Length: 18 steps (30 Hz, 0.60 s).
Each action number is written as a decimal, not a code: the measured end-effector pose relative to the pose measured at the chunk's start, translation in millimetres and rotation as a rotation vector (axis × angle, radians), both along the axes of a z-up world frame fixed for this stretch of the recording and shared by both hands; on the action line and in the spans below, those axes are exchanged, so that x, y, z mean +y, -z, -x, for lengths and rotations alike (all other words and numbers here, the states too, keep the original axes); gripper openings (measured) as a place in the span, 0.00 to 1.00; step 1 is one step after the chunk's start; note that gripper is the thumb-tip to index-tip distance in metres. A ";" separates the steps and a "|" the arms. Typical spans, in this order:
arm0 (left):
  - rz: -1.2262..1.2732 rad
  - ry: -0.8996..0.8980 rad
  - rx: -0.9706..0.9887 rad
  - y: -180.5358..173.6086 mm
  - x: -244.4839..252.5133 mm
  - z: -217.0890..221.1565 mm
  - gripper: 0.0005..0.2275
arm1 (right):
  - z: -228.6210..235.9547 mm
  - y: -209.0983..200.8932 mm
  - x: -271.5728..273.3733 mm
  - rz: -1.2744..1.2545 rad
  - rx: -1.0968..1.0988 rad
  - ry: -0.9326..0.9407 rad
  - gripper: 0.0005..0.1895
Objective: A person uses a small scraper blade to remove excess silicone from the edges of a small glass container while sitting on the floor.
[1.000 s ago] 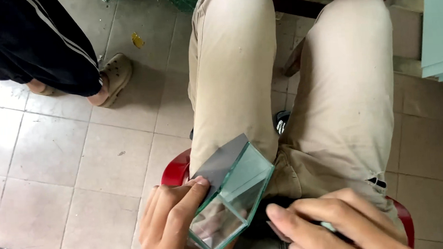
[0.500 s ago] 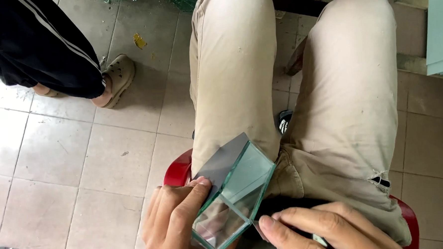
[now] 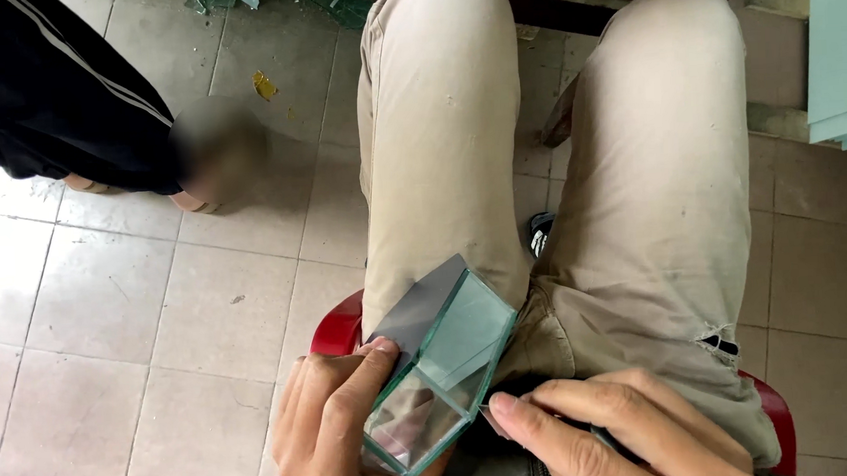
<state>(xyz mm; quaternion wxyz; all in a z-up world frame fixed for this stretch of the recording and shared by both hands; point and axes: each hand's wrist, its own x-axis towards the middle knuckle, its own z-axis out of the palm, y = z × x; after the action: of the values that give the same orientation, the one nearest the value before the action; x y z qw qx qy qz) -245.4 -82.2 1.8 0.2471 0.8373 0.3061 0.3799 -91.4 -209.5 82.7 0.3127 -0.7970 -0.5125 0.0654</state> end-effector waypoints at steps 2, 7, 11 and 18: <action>0.018 -0.004 0.019 -1.0 -1.5 1.4 0.30 | -4.8 2.4 2.9 -0.021 -0.039 -0.002 0.14; 0.035 -0.018 0.030 0.0 -2.1 2.6 0.30 | -6.3 4.4 -2.3 0.020 -0.043 -0.022 0.12; 0.030 -0.019 0.034 4.1 -2.5 4.8 0.31 | -11.8 17.2 -4.8 -0.001 -0.079 -0.041 0.10; 0.071 -0.055 0.060 0.7 -4.3 2.6 0.31 | -16.7 30.5 0.6 -0.181 -0.112 -0.028 0.19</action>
<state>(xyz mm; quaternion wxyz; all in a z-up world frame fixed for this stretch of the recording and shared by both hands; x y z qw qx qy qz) -248.0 -86.5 1.1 0.2565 0.8303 0.3495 0.3503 -74.7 -208.9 52.2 0.3534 -0.7608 -0.5440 -0.0214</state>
